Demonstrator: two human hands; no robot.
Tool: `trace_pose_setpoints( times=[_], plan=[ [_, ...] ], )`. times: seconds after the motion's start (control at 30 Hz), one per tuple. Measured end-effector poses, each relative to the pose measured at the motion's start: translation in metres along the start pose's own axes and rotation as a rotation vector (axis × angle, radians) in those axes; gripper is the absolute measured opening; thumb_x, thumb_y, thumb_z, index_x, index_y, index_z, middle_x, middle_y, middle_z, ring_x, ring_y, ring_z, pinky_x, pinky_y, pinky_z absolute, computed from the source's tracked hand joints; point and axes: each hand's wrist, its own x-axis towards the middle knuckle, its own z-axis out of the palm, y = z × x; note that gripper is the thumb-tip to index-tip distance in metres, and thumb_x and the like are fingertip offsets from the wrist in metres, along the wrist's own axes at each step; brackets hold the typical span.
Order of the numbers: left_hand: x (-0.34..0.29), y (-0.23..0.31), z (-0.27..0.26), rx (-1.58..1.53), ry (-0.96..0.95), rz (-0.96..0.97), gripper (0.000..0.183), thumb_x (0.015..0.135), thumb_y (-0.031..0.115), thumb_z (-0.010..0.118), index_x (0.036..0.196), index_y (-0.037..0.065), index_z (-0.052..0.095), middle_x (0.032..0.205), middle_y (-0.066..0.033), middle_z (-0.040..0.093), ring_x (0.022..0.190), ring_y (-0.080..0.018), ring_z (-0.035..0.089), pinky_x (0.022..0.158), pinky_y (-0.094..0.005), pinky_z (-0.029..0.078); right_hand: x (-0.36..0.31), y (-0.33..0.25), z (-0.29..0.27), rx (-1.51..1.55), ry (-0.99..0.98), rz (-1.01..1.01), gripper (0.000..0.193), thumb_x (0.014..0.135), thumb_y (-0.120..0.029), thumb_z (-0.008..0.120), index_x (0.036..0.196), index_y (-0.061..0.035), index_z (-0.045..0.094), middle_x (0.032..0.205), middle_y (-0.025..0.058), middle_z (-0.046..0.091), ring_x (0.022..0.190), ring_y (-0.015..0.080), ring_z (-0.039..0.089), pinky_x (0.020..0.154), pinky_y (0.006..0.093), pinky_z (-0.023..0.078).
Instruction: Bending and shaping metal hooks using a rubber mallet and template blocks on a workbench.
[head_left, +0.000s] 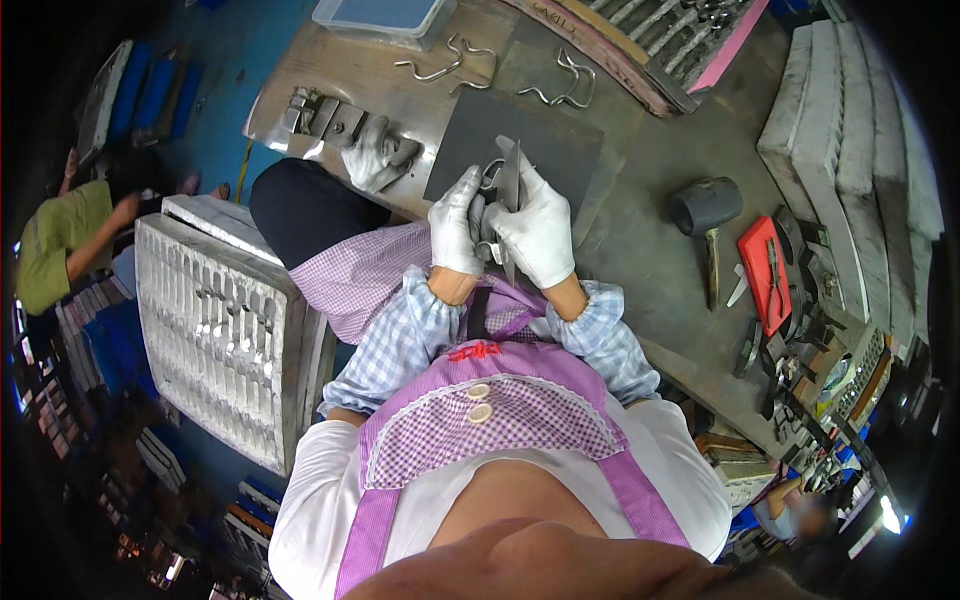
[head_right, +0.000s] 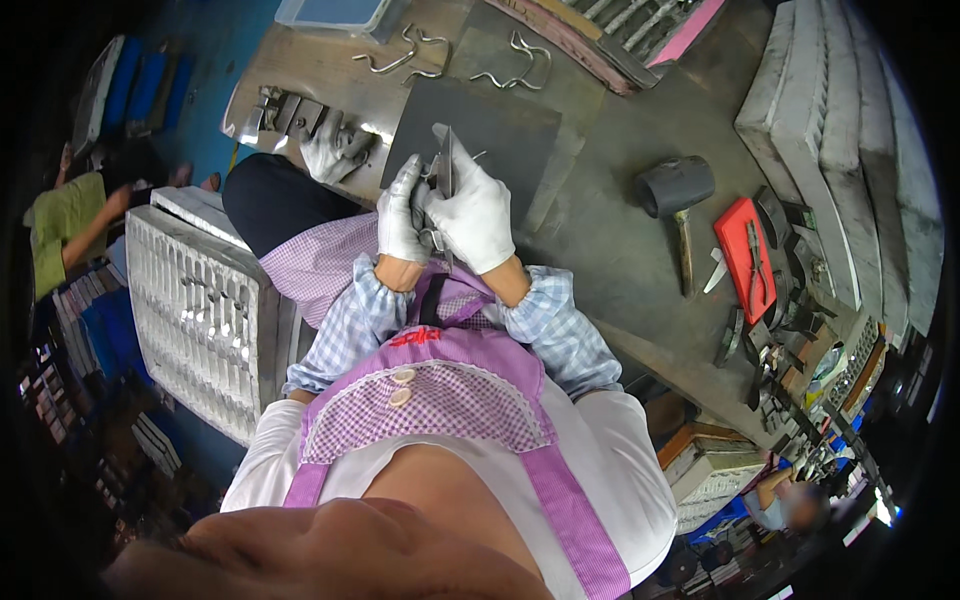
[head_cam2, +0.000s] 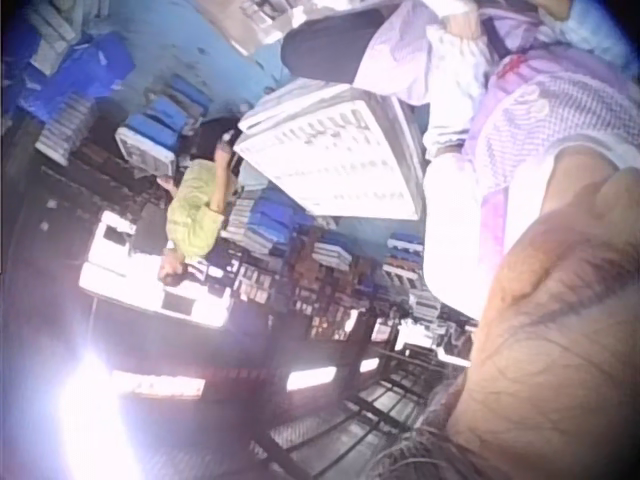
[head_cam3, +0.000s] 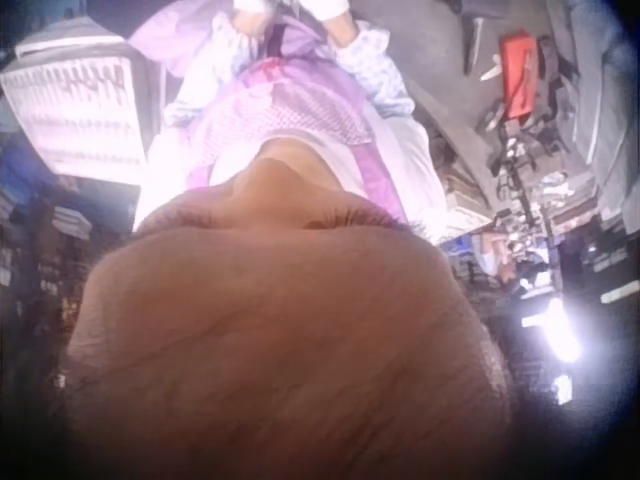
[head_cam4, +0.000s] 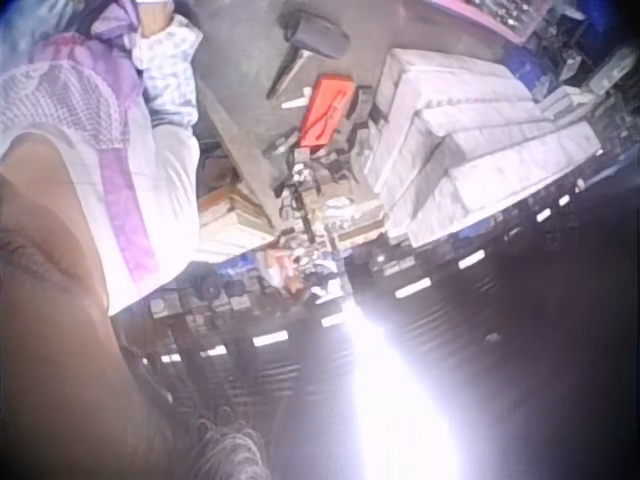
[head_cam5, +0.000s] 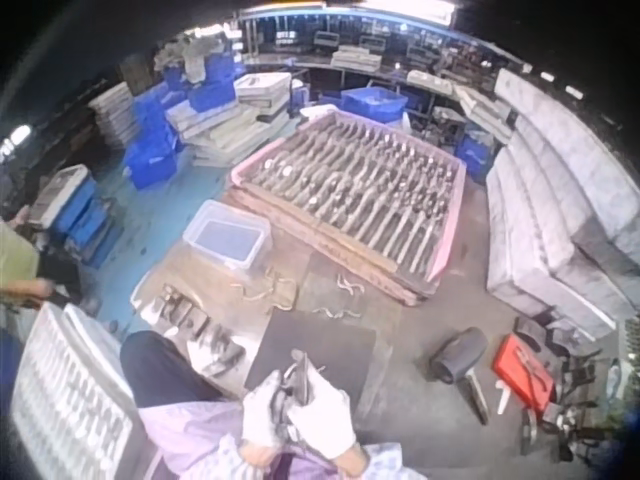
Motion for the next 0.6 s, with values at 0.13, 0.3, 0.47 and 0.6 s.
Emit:
trace_pose_setpoints(
  times=[0.13,0.3,0.47,0.6],
  plan=[
    [-0.001,0.006,0.002,0.082,-0.054,0.097,0.023,0.092,0.021,0.069,0.101,0.0,0.07,0.087,0.0001,0.067,0.068,-0.0056,0.053,0.061,-0.0207,0.044,-0.004,-0.004,0.006,0.117,0.058,-0.007,0.067,0.078,-0.013,0.072,0.142,-0.0155,0.052,0.083,0.0061,0.068,0.077,0.0085,0.066,0.076,0.0274,0.054],
    [0.009,0.012,0.004,0.374,-0.105,0.149,0.032,0.094,0.03,0.068,0.096,-0.002,0.069,0.065,0.0062,0.055,0.053,-0.0027,0.042,0.048,-0.0206,0.035,0.011,0.042,-0.001,0.108,0.142,-0.136,0.066,0.079,-0.011,0.072,0.142,-0.0133,0.051,0.09,0.0104,0.07,0.082,0.0097,0.067,0.079,0.0279,0.053],
    [0.058,0.031,-0.003,0.708,-0.141,0.101,0.037,0.099,0.032,0.059,0.116,0.0,0.064,0.063,-0.004,0.063,0.041,-0.0111,0.054,0.037,-0.0254,0.039,0.005,0.08,-0.077,-0.749,0.184,0.173,0.063,0.085,-0.033,0.068,0.142,-0.0137,0.049,0.085,0.018,0.07,0.078,0.0354,0.069,0.075,0.0418,0.054],
    [0.065,0.037,-0.022,0.959,-0.215,0.184,0.035,0.099,0.03,0.058,0.117,0.001,0.064,0.066,-0.0055,0.066,0.043,-0.0139,0.058,0.038,-0.0266,0.042,-0.022,0.04,-0.149,-0.318,0.587,-0.104,0.039,0.088,-0.013,0.068,0.126,-0.009,0.063,0.109,0.0117,0.067,0.094,0.0259,0.065,0.086,0.0366,0.051]
  ],
)
